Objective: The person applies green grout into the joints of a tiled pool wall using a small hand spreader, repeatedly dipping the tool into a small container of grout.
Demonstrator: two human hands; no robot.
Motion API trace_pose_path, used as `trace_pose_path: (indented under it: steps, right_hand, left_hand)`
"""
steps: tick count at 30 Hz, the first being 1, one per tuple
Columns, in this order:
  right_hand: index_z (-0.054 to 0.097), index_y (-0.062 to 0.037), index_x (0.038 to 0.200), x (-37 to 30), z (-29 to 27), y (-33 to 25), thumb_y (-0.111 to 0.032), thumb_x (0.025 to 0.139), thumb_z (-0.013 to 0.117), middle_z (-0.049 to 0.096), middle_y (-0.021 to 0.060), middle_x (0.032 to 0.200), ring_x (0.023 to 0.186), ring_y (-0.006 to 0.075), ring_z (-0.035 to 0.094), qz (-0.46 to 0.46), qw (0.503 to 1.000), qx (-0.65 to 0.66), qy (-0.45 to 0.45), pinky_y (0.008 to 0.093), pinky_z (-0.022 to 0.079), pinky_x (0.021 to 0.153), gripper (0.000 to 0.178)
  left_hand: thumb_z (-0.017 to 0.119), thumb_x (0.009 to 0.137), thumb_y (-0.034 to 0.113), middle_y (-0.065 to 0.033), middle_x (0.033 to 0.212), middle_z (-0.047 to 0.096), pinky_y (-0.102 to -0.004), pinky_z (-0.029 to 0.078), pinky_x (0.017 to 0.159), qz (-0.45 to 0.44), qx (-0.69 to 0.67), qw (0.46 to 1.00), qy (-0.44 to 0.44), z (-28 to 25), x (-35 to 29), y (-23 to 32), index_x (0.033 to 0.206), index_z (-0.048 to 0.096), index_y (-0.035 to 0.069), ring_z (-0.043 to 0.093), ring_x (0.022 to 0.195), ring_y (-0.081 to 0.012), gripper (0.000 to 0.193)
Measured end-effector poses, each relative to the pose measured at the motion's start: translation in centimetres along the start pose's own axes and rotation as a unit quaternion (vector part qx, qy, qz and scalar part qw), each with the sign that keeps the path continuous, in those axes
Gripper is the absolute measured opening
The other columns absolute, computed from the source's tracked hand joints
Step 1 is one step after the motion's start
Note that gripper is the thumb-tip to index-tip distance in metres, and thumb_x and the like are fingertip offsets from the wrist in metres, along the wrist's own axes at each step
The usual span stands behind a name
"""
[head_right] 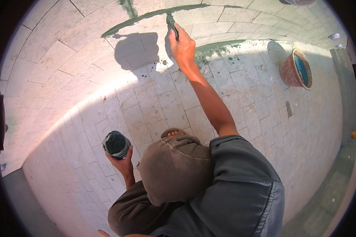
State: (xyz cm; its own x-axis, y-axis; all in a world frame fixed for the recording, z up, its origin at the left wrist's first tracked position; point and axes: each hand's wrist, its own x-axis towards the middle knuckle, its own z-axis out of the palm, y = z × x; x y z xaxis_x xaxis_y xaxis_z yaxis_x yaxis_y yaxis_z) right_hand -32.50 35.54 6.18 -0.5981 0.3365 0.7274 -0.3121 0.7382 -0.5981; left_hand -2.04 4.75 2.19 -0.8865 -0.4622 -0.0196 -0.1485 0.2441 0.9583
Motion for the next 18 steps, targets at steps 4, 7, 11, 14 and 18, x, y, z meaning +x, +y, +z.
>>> trace_pose_path:
  steps: [4,7,11,14,18]
  right_hand:
    - [0.067,-0.0017,0.116,-1.1,-0.5,-0.2,-0.013,0.091,0.066,0.072,0.0166,0.076,0.068,0.0206,0.073,0.053,0.998,-0.009,-0.038,0.0304,0.056,0.062,0.028]
    - [0.067,-0.0006,0.115,-0.8,-0.8,-0.5,-0.012,0.091,0.066,0.072,0.0169,0.077,0.068,0.0209,0.073,0.049,0.999,0.016,-0.004,0.0305,0.056,0.062,0.027]
    - [0.068,0.0015,0.112,0.9,-0.1,-1.3,-0.011,0.090,0.067,0.072,0.0183,0.080,0.067,0.0225,0.073,0.008,0.997,0.057,0.053,0.0310,0.057,0.063,0.026]
    - [0.067,0.0034,0.113,0.8,1.0,-0.4,-0.008,0.087,0.068,0.071,0.0215,0.089,0.072,0.0301,0.071,-0.069,0.996,0.009,0.062,0.0360,0.057,0.060,0.028]
    - [0.068,0.0042,0.110,-0.9,1.1,1.0,-0.007,0.087,0.068,0.071,0.0225,0.095,0.073,0.0304,0.071,-0.028,0.999,-0.036,0.024,0.0332,0.057,0.062,0.026]
  left_hand:
    - [0.090,0.067,0.009,-0.0153,0.126,0.051,-0.0352,0.044,0.098,-0.015,-0.019,1.000,-0.001,0.2,-0.2,0.2,0.137,0.036,-0.001,0.053,0.115,-0.0242,0.089]
    - [0.090,0.066,0.007,-0.0158,0.124,0.050,-0.0345,0.049,0.094,0.002,-0.006,1.000,-0.004,0.1,-0.1,-0.3,0.137,0.034,-0.002,0.055,0.113,-0.0245,0.091]
    - [0.090,0.066,0.007,-0.0159,0.124,0.051,-0.0348,0.049,0.094,0.010,0.013,1.000,0.001,-0.2,-0.2,-0.4,0.137,0.034,-0.002,0.055,0.113,-0.0244,0.091]
    - [0.090,0.066,0.007,-0.0159,0.123,0.051,-0.0349,0.049,0.094,0.007,0.014,1.000,-0.001,0.1,-0.1,0.0,0.137,0.034,-0.002,0.055,0.113,-0.0244,0.091]
    - [0.089,0.067,0.009,-0.0144,0.127,0.050,-0.0356,0.041,0.102,-0.013,-0.016,1.000,-0.007,0.4,-0.2,0.2,0.139,0.036,0.000,0.051,0.117,-0.0240,0.090]
